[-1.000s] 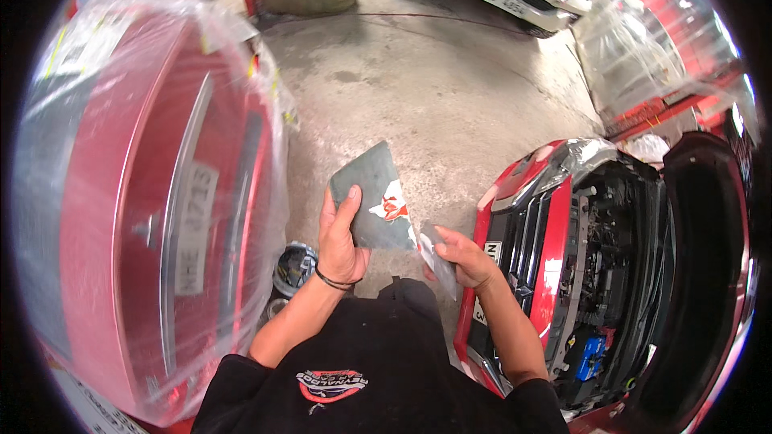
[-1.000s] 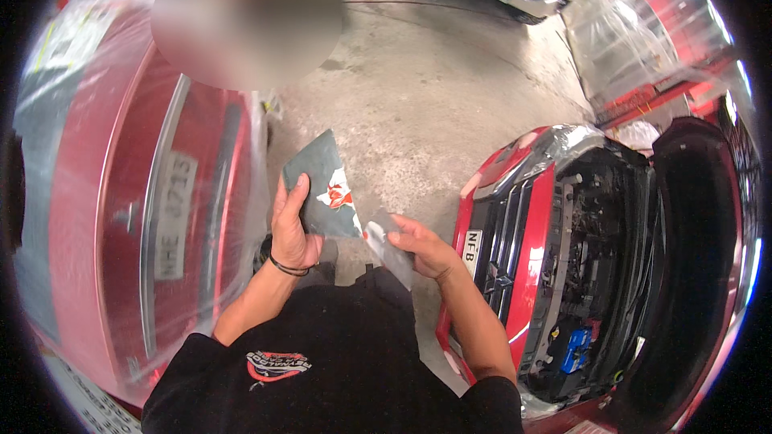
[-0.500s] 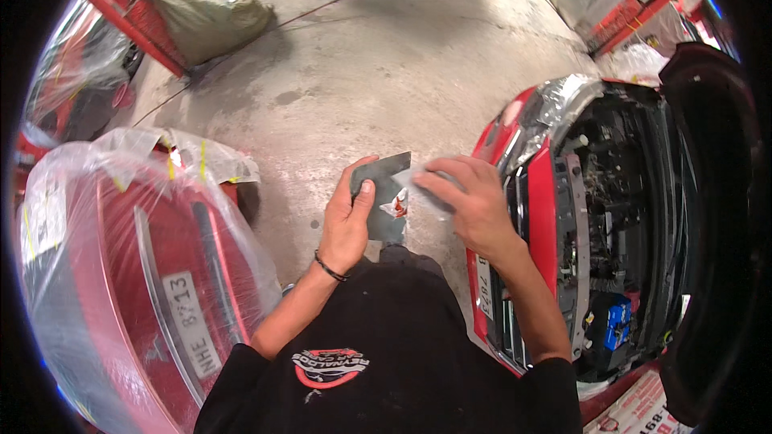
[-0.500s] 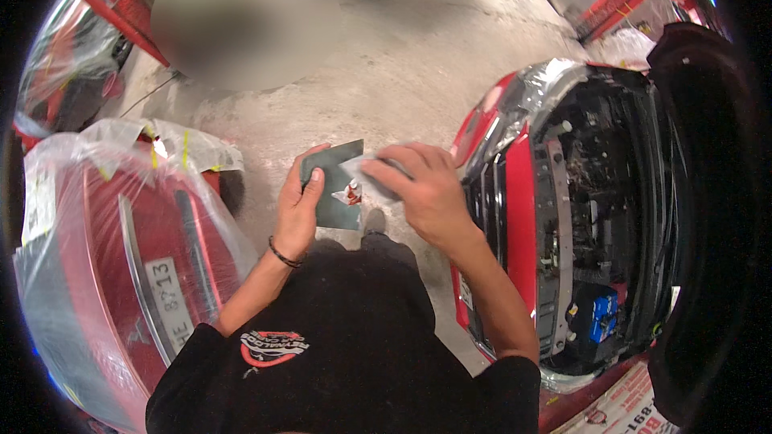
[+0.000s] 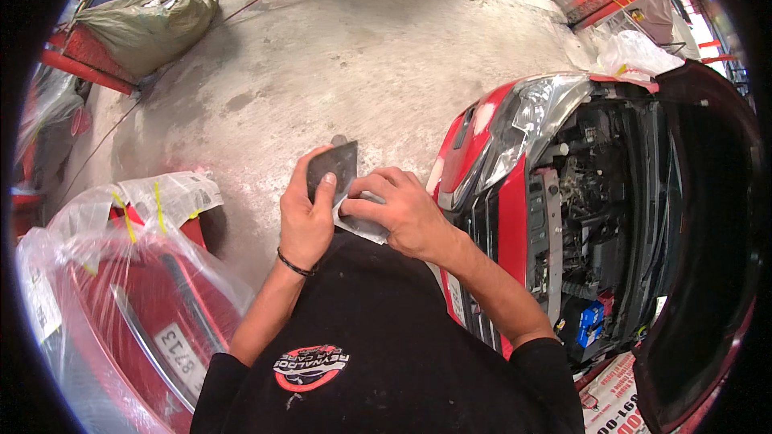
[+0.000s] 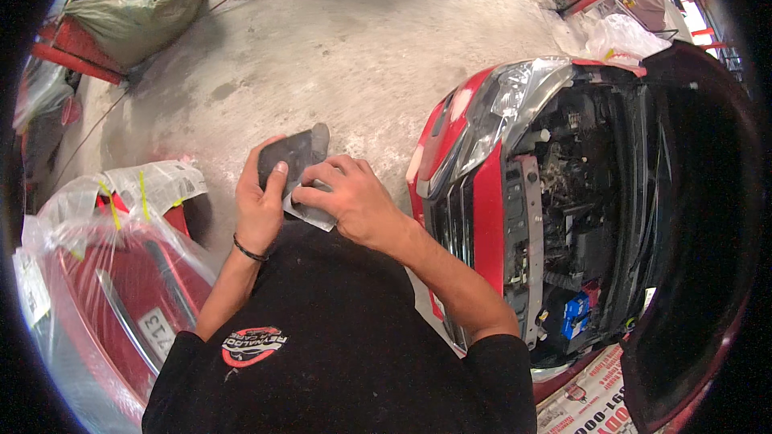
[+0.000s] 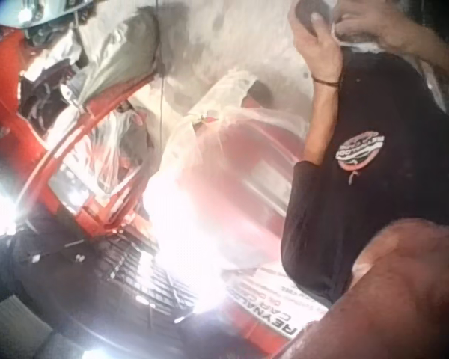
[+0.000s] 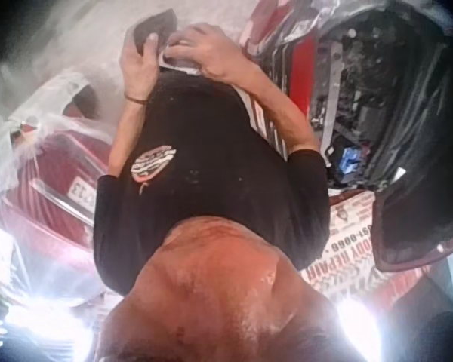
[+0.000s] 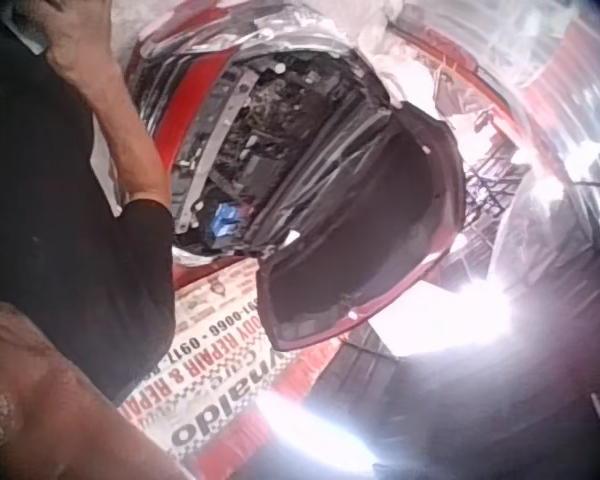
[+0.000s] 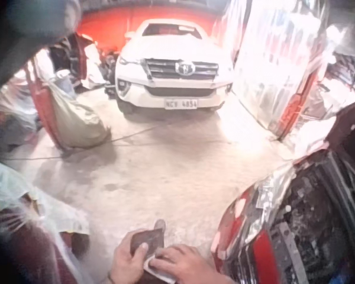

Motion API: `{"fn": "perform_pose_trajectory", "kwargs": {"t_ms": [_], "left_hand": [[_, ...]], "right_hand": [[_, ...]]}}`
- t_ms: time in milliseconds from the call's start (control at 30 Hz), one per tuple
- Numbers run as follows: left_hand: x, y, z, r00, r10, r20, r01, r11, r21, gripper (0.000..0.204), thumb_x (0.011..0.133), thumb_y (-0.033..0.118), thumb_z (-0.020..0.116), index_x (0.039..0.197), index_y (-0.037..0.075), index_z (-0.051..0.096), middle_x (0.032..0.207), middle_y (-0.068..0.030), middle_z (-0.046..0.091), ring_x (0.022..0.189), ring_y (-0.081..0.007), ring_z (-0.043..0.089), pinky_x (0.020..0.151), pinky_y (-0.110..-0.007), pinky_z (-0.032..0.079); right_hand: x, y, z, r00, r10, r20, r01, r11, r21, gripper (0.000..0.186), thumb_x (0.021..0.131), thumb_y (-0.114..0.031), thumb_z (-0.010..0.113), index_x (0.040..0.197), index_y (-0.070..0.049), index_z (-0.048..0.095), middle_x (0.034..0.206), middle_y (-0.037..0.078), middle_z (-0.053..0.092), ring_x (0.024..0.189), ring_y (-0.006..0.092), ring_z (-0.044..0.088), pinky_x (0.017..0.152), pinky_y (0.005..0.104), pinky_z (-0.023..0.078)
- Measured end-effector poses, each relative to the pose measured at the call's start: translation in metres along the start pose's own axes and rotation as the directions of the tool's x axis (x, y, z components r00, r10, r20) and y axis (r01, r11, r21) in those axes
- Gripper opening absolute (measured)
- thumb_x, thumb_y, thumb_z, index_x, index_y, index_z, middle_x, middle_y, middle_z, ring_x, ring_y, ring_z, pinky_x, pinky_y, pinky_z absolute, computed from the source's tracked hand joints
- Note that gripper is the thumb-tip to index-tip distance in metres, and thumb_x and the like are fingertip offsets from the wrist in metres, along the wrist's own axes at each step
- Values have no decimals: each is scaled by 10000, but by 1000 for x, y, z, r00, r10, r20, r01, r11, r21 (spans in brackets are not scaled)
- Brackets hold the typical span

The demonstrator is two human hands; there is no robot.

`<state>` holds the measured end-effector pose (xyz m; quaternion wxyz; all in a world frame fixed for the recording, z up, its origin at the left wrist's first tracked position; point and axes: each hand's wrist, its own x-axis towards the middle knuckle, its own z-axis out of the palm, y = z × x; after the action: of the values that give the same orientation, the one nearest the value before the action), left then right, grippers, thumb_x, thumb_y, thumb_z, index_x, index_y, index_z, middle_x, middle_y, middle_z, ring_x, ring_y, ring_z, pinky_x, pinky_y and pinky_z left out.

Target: The person rubs the edge of a car bumper using a piece of sandpaper, then picks up two pieces of sandpaper and wipes their surfaces together.

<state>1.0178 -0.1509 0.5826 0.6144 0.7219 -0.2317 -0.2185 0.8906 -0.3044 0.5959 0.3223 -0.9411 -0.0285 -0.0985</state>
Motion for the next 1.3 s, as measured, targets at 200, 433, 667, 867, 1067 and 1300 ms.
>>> {"fn": "perform_pose_trajectory", "kwargs": {"t_ms": [200, 433, 667, 867, 1067, 1300], "left_hand": [[186, 25, 2, 974, 66, -219, -103, 981, -163, 357, 1072, 119, 556, 1410, 7, 545, 1237, -108, 666, 1113, -169, 636, 980, -328, 519], [321, 8, 42, 884, -404, 234, 438, 544, -716, 357, 1078, 201, 593, 1400, 75, 504, 1245, -95, 663, 1115, -241, 690, 915, -423, 611], [403, 23, 119, 675, -505, 538, 716, 273, -642, 379, 1072, 249, 615, 1393, 88, 497, 1243, -115, 664, 1119, -249, 694, 931, -425, 605], [494, 22, 179, 690, -502, 521, 704, 299, -644, 322, 1070, 192, 604, 1361, 63, 552, 1218, -125, 694, 1111, -249, 698, 966, -411, 578], [565, 33, 195, 680, -560, 473, 676, 231, -700, 250, 1066, 250, 634, 1269, 106, 615, 1068, -57, 739, 970, -190, 728, 890, -413, 609], [608, 25, 261, 694, -476, 540, 720, 439, -538, 420, 1048, 154, 617, 1446, 67, 513, 1317, -94, 665, 1178, -225, 668, 1027, -393, 545]], "right_hand": [[82, 91, -34, 995, 67, 72, -63, 997, -53, 436, 804, -71, 695, 1218, -206, 691, 1258, 43, 620, 1238, 344, 572, 1010, 484, 468], [172, 155, -93, 880, 245, -408, -122, 945, 304, 610, 742, 57, 767, 1304, -131, 623, 1321, 137, 580, 1262, 353, 554, 1082, 455, 439], [217, 232, -117, 794, 429, -431, -119, 805, 581, 615, 932, -461, 730, 1366, -62, 555, 1415, 197, 493, 1372, 368, 447, 1172, 503, 333], [241, 337, -152, 762, 412, -499, -131, 853, 505, 519, 912, -362, 733, 1318, -68, 597, 1373, 192, 524, 1321, 368, 490, 1136, 486, 376], [230, 426, -195, 802, 522, -289, -349, 804, 482, 421, 878, -246, 751, 1253, -83, 648, 1346, 140, 564, 1303, 319, 534, 1115, 474, 420], [267, 465, -232, 441, 883, 158, 501, -388, 774, 562, 1105, -517, 368, 1451, -106, 532, 1424, 122, 600, 1362, 319, 552, 1139, 561, 449]]}}
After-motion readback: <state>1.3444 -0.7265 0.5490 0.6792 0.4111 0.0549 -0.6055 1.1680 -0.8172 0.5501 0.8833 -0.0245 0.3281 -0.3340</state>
